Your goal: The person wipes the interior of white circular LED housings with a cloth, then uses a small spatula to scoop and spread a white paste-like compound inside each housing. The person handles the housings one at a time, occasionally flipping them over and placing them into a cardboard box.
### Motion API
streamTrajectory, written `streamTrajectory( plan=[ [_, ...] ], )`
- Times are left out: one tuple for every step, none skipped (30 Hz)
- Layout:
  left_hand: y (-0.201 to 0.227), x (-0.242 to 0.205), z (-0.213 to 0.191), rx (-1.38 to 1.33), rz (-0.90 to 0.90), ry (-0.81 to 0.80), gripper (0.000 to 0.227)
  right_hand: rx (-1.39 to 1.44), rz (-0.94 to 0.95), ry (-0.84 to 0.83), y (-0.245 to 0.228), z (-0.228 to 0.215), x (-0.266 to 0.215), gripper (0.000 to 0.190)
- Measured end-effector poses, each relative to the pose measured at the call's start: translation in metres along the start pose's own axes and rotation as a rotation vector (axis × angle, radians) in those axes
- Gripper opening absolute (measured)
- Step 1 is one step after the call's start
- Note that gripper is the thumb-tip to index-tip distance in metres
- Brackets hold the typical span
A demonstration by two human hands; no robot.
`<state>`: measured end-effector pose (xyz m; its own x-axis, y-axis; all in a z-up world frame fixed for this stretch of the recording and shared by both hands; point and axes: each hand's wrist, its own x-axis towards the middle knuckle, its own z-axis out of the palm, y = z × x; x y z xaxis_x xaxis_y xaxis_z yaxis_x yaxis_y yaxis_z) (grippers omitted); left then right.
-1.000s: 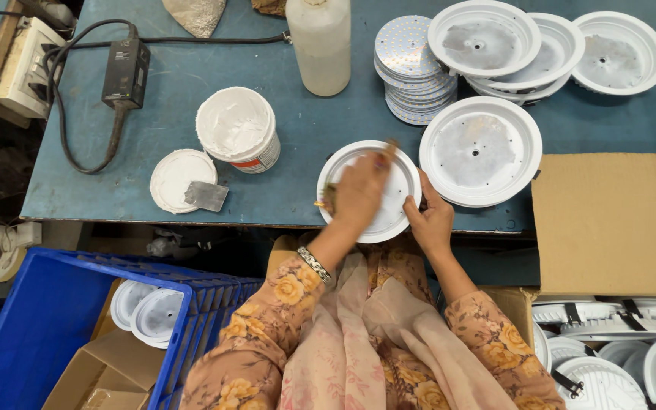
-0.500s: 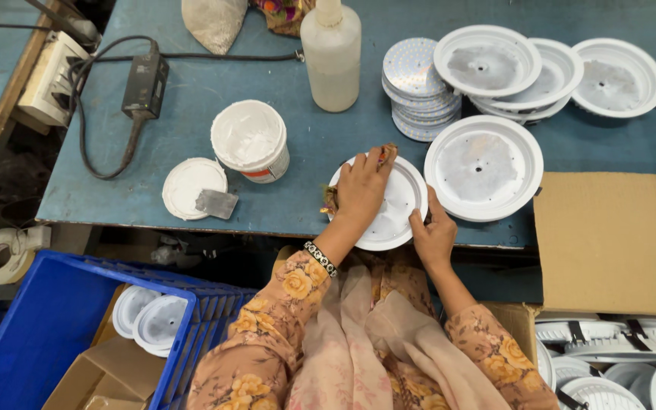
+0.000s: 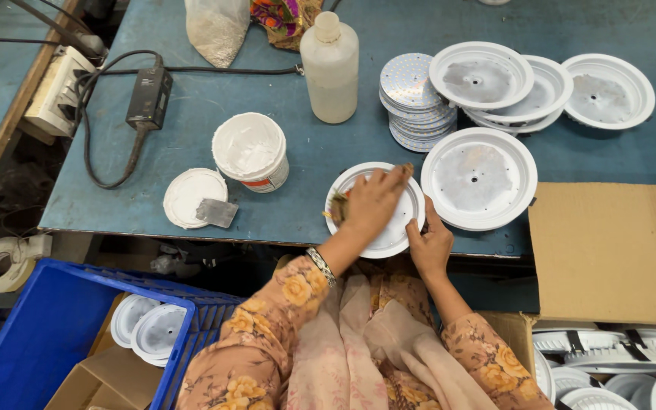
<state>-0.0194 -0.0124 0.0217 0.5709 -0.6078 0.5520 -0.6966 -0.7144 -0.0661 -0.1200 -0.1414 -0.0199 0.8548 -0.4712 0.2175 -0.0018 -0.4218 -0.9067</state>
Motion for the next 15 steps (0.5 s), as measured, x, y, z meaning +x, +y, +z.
streamTrajectory(
  plan=[
    [-0.002, -0.001, -0.001, 0.003, -0.054, -0.023, 0.05, 0.016, -0.053, 0.012, 0.001, -0.001, -0.002, 0.057],
    [-0.008, 0.0, -0.002, 0.009, -0.107, -0.044, 0.053, 0.035, -0.109, 0.026, 0.001, -0.002, -0.002, 0.057],
    [-0.01, 0.002, -0.004, 0.015, -0.159, -0.066, 0.056, 0.053, -0.165, 0.039, 0.001, -0.002, -0.002, 0.056],
    [-0.011, 0.003, -0.006, 0.021, -0.155, -0.056, 0.056, 0.028, -0.134, 0.039, 0.0, -0.002, 0.0, 0.057],
    [-0.009, 0.004, -0.007, 0.026, -0.15, -0.047, 0.056, 0.003, -0.102, 0.038, -0.001, -0.002, 0.0, 0.057],
    [-0.007, 0.003, -0.009, 0.036, -0.151, -0.04, 0.056, -0.019, -0.071, 0.03, -0.002, -0.001, 0.001, 0.057],
    [0.0, 0.002, -0.009, 0.013, -0.106, -0.061, 0.051, -0.011, -0.082, 0.029, -0.003, 0.0, 0.002, 0.057],
    [0.011, -0.001, -0.008, -0.015, -0.058, -0.083, 0.045, -0.006, -0.089, 0.03, -0.003, -0.001, 0.002, 0.058],
    [0.016, -0.003, -0.006, -0.043, -0.011, -0.106, 0.04, -0.001, -0.096, 0.031, -0.003, 0.0, 0.002, 0.058],
    [0.02, -0.006, -0.004, -0.059, 0.001, -0.09, 0.042, -0.008, -0.074, 0.027, -0.002, -0.002, 0.001, 0.058],
    [0.021, -0.01, -0.002, -0.076, 0.013, -0.075, 0.044, -0.015, -0.053, 0.024, 0.0, -0.002, 0.0, 0.058],
    [0.02, -0.01, -0.001, -0.093, 0.024, -0.053, 0.046, -0.025, -0.038, 0.021, 0.001, -0.003, 0.002, 0.057],
    [0.016, -0.008, 0.001, -0.052, 0.01, -0.03, 0.046, -0.045, -0.06, 0.03, 0.002, -0.003, 0.002, 0.057],
    [0.007, -0.006, 0.001, -0.009, -0.007, -0.008, 0.046, -0.063, -0.084, 0.035, 0.002, -0.002, 0.003, 0.056],
    [-0.001, -0.004, 0.001, 0.035, -0.024, 0.013, 0.046, -0.081, -0.107, 0.041, 0.003, -0.001, 0.004, 0.056]
  ],
)
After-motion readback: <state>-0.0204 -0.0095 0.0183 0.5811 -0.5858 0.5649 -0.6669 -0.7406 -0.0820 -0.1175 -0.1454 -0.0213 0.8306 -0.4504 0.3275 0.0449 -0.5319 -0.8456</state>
